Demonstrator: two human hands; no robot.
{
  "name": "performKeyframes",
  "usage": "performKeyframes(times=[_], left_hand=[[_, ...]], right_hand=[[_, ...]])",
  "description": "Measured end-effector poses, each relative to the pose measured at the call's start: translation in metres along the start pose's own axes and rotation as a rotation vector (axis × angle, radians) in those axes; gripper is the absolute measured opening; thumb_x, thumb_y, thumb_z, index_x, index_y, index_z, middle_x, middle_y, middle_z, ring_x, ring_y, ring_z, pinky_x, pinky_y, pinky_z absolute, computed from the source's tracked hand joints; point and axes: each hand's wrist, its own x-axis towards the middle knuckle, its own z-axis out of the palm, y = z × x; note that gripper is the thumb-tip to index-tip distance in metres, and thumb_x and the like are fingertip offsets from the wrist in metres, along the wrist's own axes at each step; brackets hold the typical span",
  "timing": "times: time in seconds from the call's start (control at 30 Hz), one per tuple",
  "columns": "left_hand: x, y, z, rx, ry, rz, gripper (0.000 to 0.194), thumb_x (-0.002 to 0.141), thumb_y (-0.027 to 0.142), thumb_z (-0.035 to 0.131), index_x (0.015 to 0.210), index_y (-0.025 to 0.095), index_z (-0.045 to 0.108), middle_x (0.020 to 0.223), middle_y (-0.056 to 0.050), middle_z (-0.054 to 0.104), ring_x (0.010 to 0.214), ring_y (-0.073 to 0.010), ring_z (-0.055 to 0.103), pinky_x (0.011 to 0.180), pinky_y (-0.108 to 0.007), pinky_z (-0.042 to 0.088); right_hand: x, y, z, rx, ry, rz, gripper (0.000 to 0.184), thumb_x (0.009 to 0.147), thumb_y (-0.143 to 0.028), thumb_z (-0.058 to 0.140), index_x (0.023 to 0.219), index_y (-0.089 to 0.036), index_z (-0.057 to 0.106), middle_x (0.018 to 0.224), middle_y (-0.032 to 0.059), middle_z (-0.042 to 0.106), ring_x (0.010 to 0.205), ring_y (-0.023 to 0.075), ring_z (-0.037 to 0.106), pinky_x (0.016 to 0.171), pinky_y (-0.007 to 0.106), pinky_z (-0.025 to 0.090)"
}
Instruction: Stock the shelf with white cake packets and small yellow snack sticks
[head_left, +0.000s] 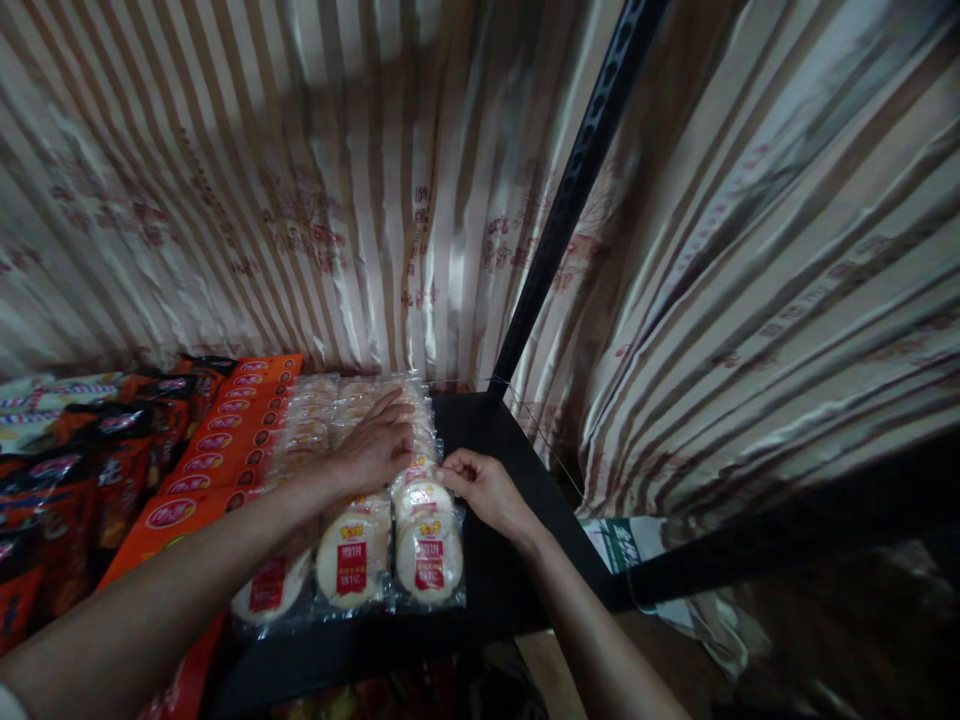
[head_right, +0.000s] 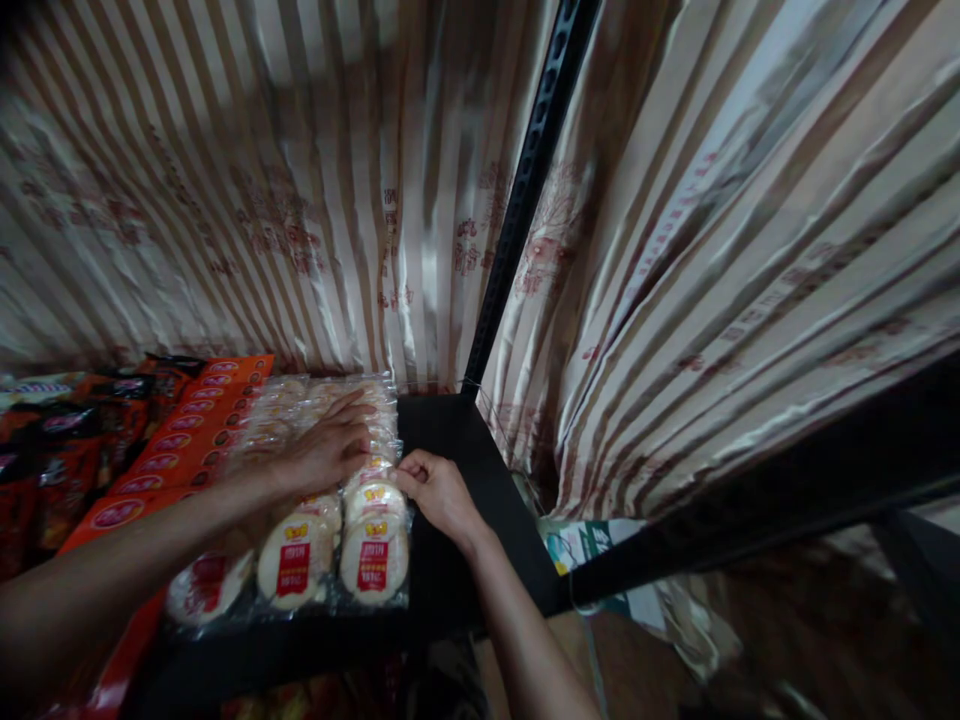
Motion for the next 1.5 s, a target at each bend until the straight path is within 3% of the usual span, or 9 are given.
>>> performKeyframes(times=[0.3,0.53,0.63,0.77,0.83,0.97,1.07,1.3,1.5], left_hand=[[-0.003,0.001,-0.002,-0.018,-0.026,-0.073,0.012,0.077,0.013,0.051,0.075,0.016,0.063,0.117,-0.010,0.058,0.123,-0.0237,0.042,0.113,-0.050,0.024],[-0.005,0.005,-0.008,-0.001,-0.075,-0.060,0.015,0.076,0.033,0.061,0.079,0.018,0.064,0.119,-0.009,0.058,0.132,-0.0276,0.031,0.112,-0.051,0.024],[-0.006,0.006,-0.009,0.013,-0.091,-0.071,0.014,0.075,0.032,0.063,0.078,0.018,0.063,0.123,-0.009,0.056,0.133,-0.0271,0.029,0.113,-0.050,0.023],[-0.008,0.006,-0.008,0.003,-0.076,-0.096,0.010,0.075,0.028,0.062,0.078,0.018,0.062,0.128,-0.009,0.053,0.135,-0.0261,0.027,0.113,-0.049,0.021],[-0.009,0.005,-0.007,-0.010,-0.077,-0.101,0.010,0.075,0.028,0.062,0.078,0.018,0.062,0.128,-0.009,0.053,0.135,-0.0258,0.027,0.113,-0.050,0.019],[-0.009,0.004,-0.005,-0.021,-0.062,-0.108,0.009,0.074,0.026,0.064,0.078,0.018,0.062,0.128,-0.007,0.053,0.134,-0.0255,0.028,0.114,-0.051,0.018],[-0.010,0.004,-0.004,-0.013,-0.047,-0.099,0.011,0.074,0.028,0.064,0.077,0.018,0.062,0.124,-0.008,0.055,0.133,-0.0256,0.030,0.114,-0.051,0.018],[-0.009,0.004,-0.004,-0.013,-0.042,-0.101,0.010,0.073,0.027,0.065,0.075,0.018,0.061,0.125,-0.007,0.054,0.134,-0.0262,0.028,0.113,-0.051,0.021],[-0.009,0.003,-0.003,-0.014,-0.058,-0.116,0.013,0.073,0.030,0.065,0.078,0.018,0.063,0.127,-0.009,0.052,0.133,-0.0264,0.029,0.113,-0.051,0.021]], right_hand=[[-0.002,-0.003,0.010,0.065,0.097,0.014,0.028,0.072,-0.045,0.062,0.067,-0.019,0.054,0.055,-0.0052,0.050,0.047,0.0082,0.044,0.046,0.020,0.037],[-0.001,-0.002,0.014,-0.038,0.158,-0.035,0.025,0.076,-0.042,0.059,0.067,-0.019,0.055,0.057,-0.0035,0.051,0.050,0.0095,0.046,0.047,0.021,0.037],[-0.002,-0.002,0.013,-0.034,0.155,-0.044,0.027,0.077,-0.046,0.057,0.069,-0.019,0.054,0.059,-0.0031,0.052,0.051,0.0096,0.046,0.048,0.021,0.038],[-0.010,-0.008,0.003,-0.187,0.207,-0.033,0.031,0.079,-0.048,0.055,0.072,-0.018,0.057,0.064,-0.0013,0.055,0.056,0.0099,0.046,0.052,0.021,0.037],[-0.017,-0.011,-0.004,-0.243,0.155,-0.014,0.034,0.080,-0.050,0.053,0.068,-0.018,0.056,0.061,-0.0024,0.052,0.055,0.0094,0.043,0.051,0.021,0.034],[-0.033,-0.013,-0.011,-0.213,-0.112,-0.004,0.034,0.081,-0.049,0.054,0.071,-0.017,0.060,0.061,-0.0034,0.052,0.057,0.0087,0.042,0.053,0.020,0.033],[-0.038,-0.010,-0.009,-0.150,-0.171,-0.005,0.031,0.080,-0.046,0.057,0.077,-0.017,0.064,0.066,-0.0022,0.057,0.061,0.0091,0.045,0.056,0.020,0.035],[-0.035,-0.002,0.003,-0.049,-0.029,0.002,0.028,0.076,-0.045,0.061,0.074,-0.017,0.063,0.064,-0.0024,0.056,0.060,0.0098,0.047,0.056,0.020,0.037],[-0.042,-0.009,0.009,-0.095,0.054,-0.052,0.027,0.081,-0.043,0.054,0.072,-0.018,0.059,0.063,-0.0025,0.050,0.057,0.0095,0.042,0.052,0.020,0.035]])
